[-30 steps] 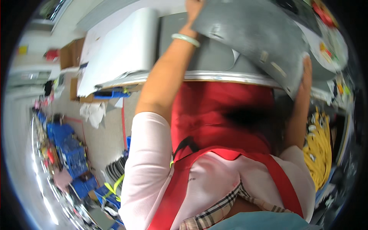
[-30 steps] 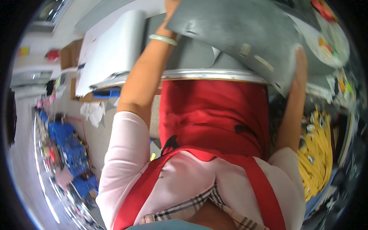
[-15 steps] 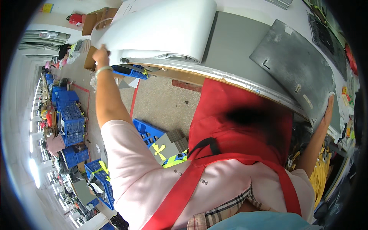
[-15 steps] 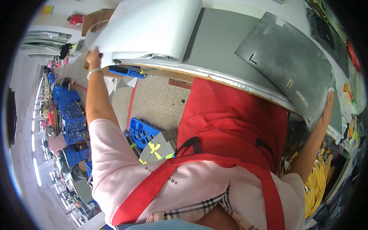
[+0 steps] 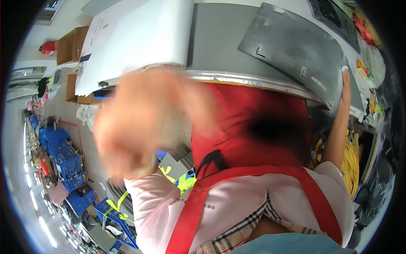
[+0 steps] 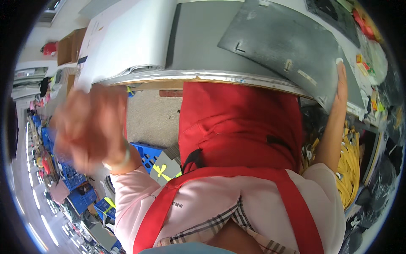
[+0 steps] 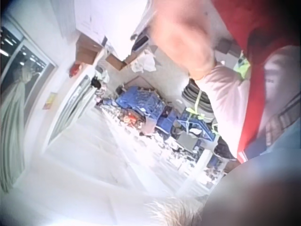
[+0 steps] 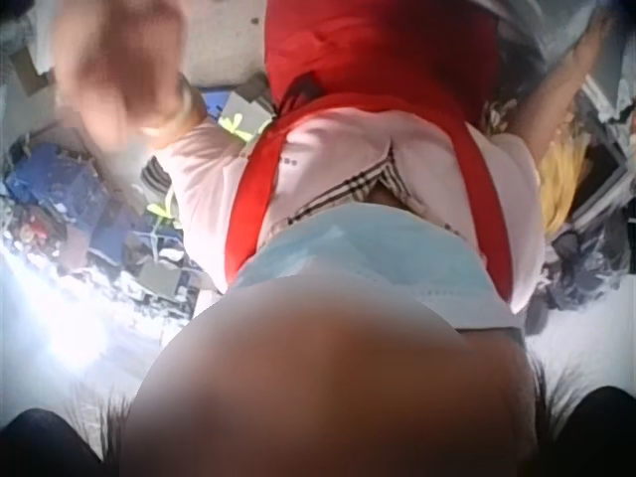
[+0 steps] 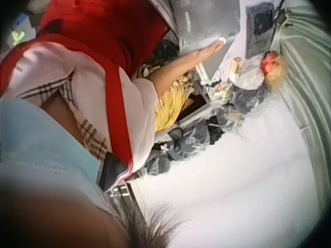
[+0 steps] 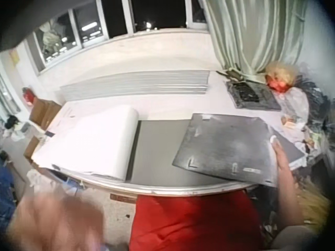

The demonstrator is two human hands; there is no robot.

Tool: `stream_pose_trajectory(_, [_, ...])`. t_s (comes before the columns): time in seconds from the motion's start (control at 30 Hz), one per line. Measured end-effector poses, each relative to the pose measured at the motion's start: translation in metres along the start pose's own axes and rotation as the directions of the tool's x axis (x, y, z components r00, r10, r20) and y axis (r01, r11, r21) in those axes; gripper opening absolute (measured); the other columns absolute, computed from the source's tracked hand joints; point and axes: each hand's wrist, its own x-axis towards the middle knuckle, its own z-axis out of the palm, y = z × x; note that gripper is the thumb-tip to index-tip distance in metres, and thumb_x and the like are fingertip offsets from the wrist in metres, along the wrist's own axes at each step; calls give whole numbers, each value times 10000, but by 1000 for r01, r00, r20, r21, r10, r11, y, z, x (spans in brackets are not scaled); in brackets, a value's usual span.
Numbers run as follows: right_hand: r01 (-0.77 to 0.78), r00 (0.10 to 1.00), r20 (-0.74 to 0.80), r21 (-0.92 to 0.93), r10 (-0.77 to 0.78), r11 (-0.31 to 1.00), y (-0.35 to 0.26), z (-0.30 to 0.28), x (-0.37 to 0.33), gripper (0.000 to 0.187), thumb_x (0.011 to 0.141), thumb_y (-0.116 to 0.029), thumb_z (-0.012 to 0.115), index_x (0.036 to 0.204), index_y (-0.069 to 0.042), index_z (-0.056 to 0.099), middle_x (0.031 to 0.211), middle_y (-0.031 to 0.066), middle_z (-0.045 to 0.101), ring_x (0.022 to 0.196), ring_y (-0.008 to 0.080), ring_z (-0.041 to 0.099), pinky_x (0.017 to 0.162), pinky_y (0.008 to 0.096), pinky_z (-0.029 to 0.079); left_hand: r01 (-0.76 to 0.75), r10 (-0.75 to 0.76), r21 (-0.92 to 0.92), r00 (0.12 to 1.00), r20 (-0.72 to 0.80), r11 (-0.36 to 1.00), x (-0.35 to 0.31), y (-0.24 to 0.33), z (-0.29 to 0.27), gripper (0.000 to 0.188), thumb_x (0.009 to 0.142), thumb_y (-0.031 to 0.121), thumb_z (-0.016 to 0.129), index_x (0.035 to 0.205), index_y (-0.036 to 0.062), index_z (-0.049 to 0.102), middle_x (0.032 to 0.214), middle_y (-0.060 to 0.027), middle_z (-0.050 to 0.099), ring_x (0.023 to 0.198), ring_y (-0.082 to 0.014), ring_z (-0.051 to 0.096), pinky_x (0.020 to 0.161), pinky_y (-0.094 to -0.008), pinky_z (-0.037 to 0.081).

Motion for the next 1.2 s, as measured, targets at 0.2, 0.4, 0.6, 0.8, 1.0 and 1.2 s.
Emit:
stream_pose_trajectory(0.2, [11,998,54,23,-12,1000,-3,11,-10,455,1048,-362,605,1379,-52,573,1273,64,652,1141,171,636,977,324,516,64,110,-469,936,335,881,26,32,96,263,1025,161,567,1118,-52,692,1081,-131,711,1001,-247,656,918,-355,508])
stream_pose_trajectory(0.4, [27,999,35,63,-29,998,-2,9,-8,513,1019,-311,675,1439,-59,528,1346,104,639,1185,213,653,1018,347,536,148,79,-570,932,354,808,21,36,107,232,999,136,592,1098,-43,701,1065,-117,717,982,-230,660,892,-341,509])
stream_pose_trajectory(0.6, [20,993,111,120,-33,993,0,7,-8,473,1031,-305,652,1418,-61,534,1313,104,653,1164,209,663,1000,358,554,194,63,-617,927,369,763,16,25,112,203,973,110,617,1077,-35,711,1050,-104,723,964,-212,665,867,-327,510])
stream_pose_trajectory(0.8, [-67,986,163,283,20,957,-2,14,-13,448,1022,-286,666,1394,-66,550,1276,99,672,1146,207,675,976,367,576,236,51,-631,914,402,739,23,17,104,176,947,85,642,1056,-27,721,1034,-90,729,945,-195,670,842,-313,512])
stream_pose_trajectory(1.0, [-70,978,207,241,19,968,-15,65,-1,421,1016,-307,673,1359,-72,607,1230,78,693,1099,186,681,951,337,564,247,34,-622,914,404,743,21,23,98,154,921,60,667,1036,-19,731,1019,-76,736,926,-177,675,817,-298,513])
stream_pose_trajectory(1.2, [94,917,396,-99,-47,991,-1,130,37,140,986,-227,721,1032,-98,692,898,-41,671,795,68,603,749,233,492,288,-43,-586,918,395,758,27,22,100,138,895,35,691,1015,-11,741,1003,-63,742,907,-159,680,791,-284,514])
